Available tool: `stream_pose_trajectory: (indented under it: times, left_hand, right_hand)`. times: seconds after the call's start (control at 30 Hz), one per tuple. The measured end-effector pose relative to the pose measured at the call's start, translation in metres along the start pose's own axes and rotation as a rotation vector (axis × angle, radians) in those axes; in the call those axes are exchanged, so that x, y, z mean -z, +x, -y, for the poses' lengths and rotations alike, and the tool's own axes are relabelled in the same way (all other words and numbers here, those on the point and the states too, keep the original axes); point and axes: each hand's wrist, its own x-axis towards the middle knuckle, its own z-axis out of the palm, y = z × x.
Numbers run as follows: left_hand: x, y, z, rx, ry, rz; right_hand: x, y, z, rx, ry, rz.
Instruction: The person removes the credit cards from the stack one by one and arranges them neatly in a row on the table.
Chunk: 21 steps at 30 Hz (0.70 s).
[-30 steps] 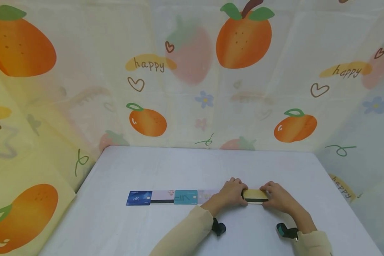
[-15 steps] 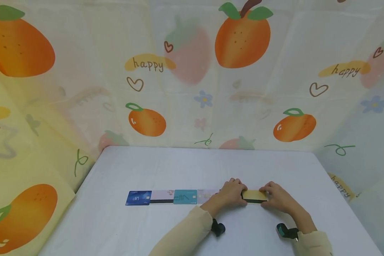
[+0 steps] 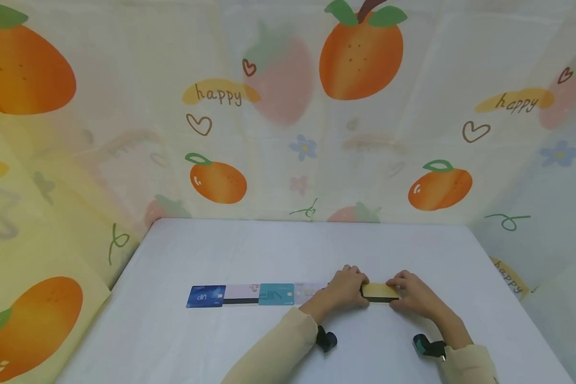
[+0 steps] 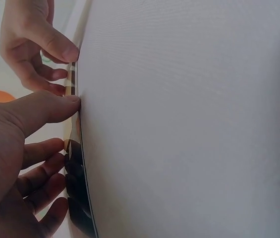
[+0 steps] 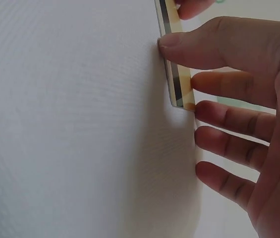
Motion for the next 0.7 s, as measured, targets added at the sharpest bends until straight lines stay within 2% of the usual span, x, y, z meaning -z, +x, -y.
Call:
stream_pose_trajectory:
  times: [0.47, 0.7]
  left_hand:
    - [-0.0032, 0.0017, 0.0033, -0.014, 0.013, -0.018]
    - [-0.0016, -0.0008, 0.0024, -0.008, 0.010, -0.005]
  right_hand:
    - [0.0014, -0.0002, 0.0005, 0.019, -0.002, -0.013]
    - [0.0002, 0.0001, -0.0005, 0.025, -0.003, -0.016]
